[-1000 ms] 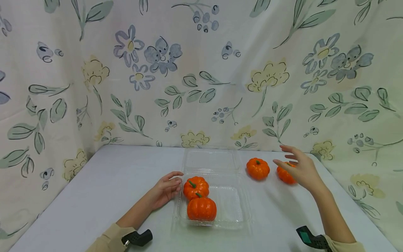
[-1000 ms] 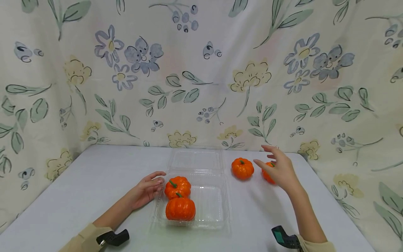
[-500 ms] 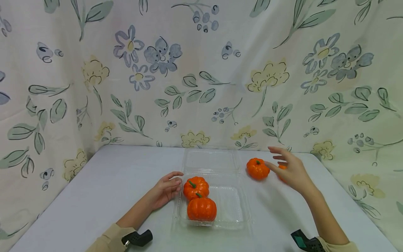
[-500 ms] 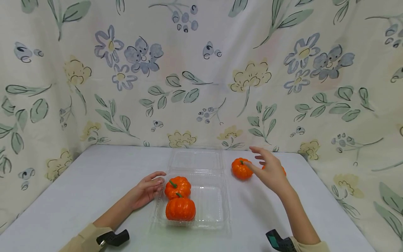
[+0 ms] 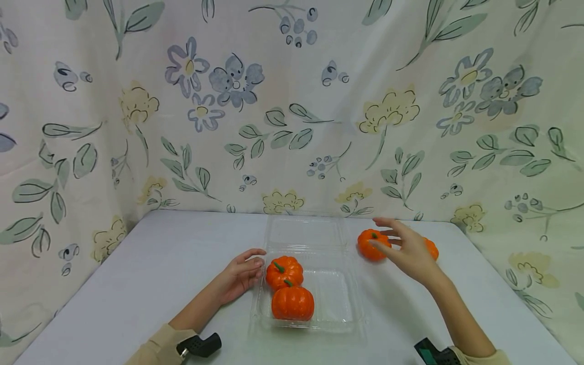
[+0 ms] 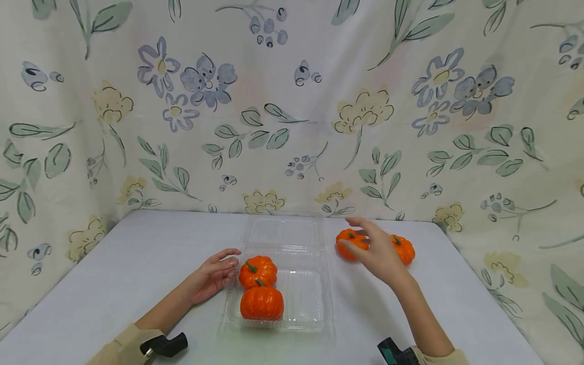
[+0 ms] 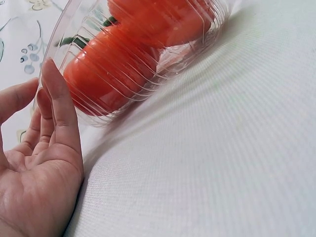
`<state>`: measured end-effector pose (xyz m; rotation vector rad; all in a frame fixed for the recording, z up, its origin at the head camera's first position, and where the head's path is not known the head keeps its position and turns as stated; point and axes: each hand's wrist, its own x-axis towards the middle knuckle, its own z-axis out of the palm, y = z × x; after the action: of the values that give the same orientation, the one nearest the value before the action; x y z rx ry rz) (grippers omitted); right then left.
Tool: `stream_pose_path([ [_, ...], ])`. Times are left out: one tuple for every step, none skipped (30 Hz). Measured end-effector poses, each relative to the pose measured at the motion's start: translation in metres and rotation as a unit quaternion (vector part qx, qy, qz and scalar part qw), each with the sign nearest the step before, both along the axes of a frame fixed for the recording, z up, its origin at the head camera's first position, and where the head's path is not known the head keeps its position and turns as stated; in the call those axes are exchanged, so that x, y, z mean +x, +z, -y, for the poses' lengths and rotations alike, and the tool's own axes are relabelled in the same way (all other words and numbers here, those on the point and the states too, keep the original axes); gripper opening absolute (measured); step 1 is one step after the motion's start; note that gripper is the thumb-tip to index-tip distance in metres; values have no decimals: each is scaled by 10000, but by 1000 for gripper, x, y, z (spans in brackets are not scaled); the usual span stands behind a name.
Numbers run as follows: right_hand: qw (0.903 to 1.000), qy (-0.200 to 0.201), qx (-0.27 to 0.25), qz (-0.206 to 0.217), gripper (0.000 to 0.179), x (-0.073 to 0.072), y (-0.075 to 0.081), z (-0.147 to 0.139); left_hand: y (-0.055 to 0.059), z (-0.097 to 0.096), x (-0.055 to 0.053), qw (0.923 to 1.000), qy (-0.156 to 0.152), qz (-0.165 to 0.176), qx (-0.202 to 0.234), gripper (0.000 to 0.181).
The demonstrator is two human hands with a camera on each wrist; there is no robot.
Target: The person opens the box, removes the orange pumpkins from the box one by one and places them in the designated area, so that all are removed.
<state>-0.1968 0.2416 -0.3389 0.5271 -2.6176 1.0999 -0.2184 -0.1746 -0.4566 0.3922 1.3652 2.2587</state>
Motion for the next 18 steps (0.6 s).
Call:
stream_pose_path([
  [10000, 37, -19, 12, 53, 0, -1, 2, 0, 0, 0, 10000, 2, -1, -1, 20],
  [10000, 93, -17, -1, 53, 0, -2, 4, 0, 0, 0, 10000, 4, -7, -2, 20],
  [9999, 130, -13, -2, 53, 0, -3, 5, 0, 0, 0, 10000, 4, -13, -1, 20],
  [9999, 160, 4, 5, 53, 0, -4, 7, 0, 0, 0, 10000, 4, -19, -1, 21],
  [9998, 182, 23, 11, 53, 0, -5, 8, 0, 0, 0, 10000, 2, -27, -5, 21],
  [9998, 203, 31, 31, 53, 0, -6, 10, 0, 0, 0, 10000, 0, -31, -7, 21],
  [9998, 211, 42, 37, 53, 0, -7, 12, 0, 0, 0, 10000, 0, -38, -14, 21],
  [9997, 223, 53, 34, 53, 0, -9, 13, 0, 0, 0, 10000, 1, -43, -23, 21],
  [9997, 217, 48, 40, 53, 0, -10, 14, 0, 0, 0, 10000, 3, -42, -29, 21],
  [9997, 235, 32, 36, 53, 0, -11, 15, 0, 0, 0, 10000, 6, -42, -35, 21],
  [9997, 254, 20, 25, 53, 0, -13, 17, 0, 0, 0, 10000, 7, -40, -40, 21],
  [9996, 285, -4, 29, 52, 0, -14, 18, 0, 0, 0, 10000, 11, -39, -43, 21],
  [9995, 325, -21, 21, 52, 0, -15, 20, 0, 0, 0, 10000, 13, -41, -47, 21],
  [9994, 352, -14, 17, 52, -1, -16, 21, 0, 0, 0, 10000, 13, -41, -45, 21],
  [9993, 378, -11, 22, 51, -1, -17, 23, 0, 0, 0, 10000, 11, -40, -39, 21],
  [9992, 400, -8, 27, 51, -1, -18, 25, 0, 0, 0, 10000, 9, -41, -34, 21],
  [9992, 407, 6, 35, 51, 0, -19, 27, -1, 0, 0, 10000, 5, -42, -30, 21],
  [9991, 426, -6, 48, 52, 0, -20, 29, -1, 0, 0, 10000, 4, -44, -28, 21],
])
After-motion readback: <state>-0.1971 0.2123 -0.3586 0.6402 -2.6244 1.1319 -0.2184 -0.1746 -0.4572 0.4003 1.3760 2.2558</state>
